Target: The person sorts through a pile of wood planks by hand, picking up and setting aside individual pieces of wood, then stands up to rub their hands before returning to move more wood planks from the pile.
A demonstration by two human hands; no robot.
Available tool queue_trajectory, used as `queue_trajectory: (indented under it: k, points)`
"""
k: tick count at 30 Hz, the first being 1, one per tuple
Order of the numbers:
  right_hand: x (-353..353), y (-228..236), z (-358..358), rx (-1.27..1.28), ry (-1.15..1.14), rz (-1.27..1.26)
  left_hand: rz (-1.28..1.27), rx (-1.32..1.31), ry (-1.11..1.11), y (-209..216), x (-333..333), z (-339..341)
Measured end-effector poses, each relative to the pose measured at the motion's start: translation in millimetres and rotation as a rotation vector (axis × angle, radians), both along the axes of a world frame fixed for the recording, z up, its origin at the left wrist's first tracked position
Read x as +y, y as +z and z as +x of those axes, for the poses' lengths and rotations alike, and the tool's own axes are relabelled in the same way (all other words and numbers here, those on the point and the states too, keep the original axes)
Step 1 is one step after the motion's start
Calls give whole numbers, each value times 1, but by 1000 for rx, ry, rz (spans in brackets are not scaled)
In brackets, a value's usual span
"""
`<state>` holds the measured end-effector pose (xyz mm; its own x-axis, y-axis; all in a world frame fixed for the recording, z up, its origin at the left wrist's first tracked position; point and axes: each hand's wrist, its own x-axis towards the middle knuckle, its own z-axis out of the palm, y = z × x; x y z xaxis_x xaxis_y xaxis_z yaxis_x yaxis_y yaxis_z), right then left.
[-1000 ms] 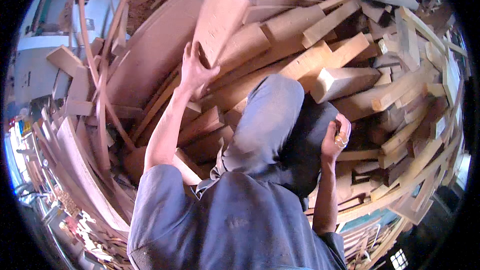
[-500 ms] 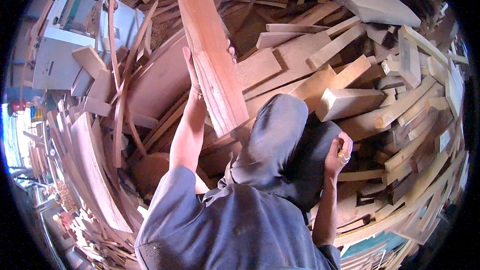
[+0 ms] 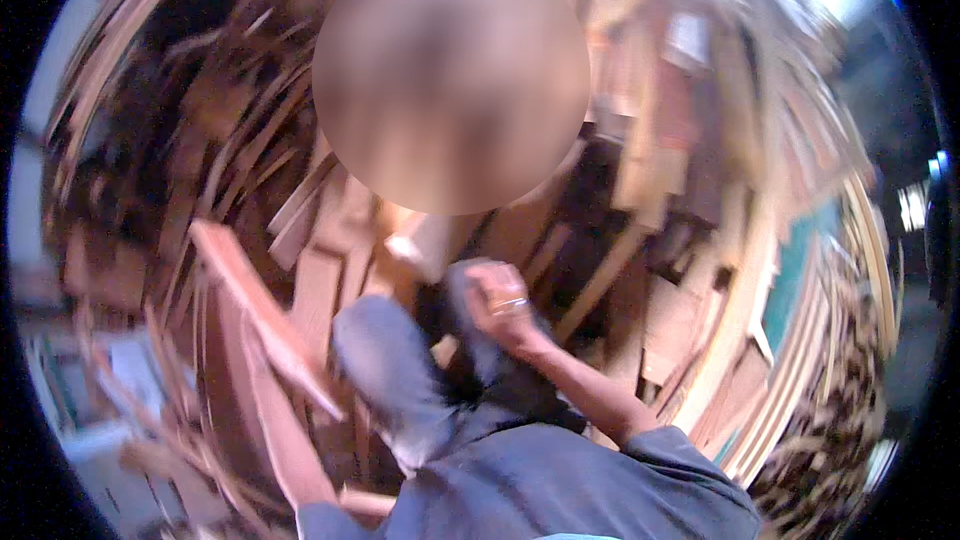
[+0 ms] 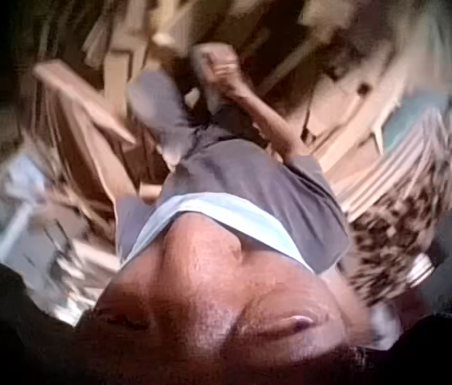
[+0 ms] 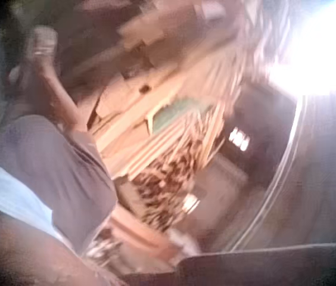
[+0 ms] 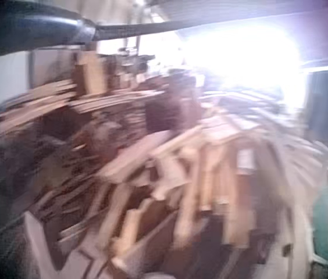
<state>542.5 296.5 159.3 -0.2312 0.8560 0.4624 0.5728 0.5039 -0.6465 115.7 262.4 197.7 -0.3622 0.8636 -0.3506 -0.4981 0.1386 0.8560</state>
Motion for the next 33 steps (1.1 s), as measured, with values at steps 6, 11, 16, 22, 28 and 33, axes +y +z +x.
queue_trajectory:
  k: [6, 11, 16, 22, 28, 33]
  points:
    - [-1, -3, -6, 39, -74, -81, 221, 310, -452, 71, 200, 126]
    - [5, 12, 8, -5, -150, -121, 779, 465, -786, 238, 317, 316]
    - [-6, 3, 2, 33, -80, -119, 866, 834, -684, 176, 251, 377]
    - [-14, 0, 0, 105, 28, -224, 114, 872, -493, -33, 114, 160]
    - [2, -5, 9, -24, 106, -227, -838, 956, -64, -157, -118, -1]
    - [3, -8, 14, -31, 31, -330, -1031, 1108, -31, -204, -220, -16]
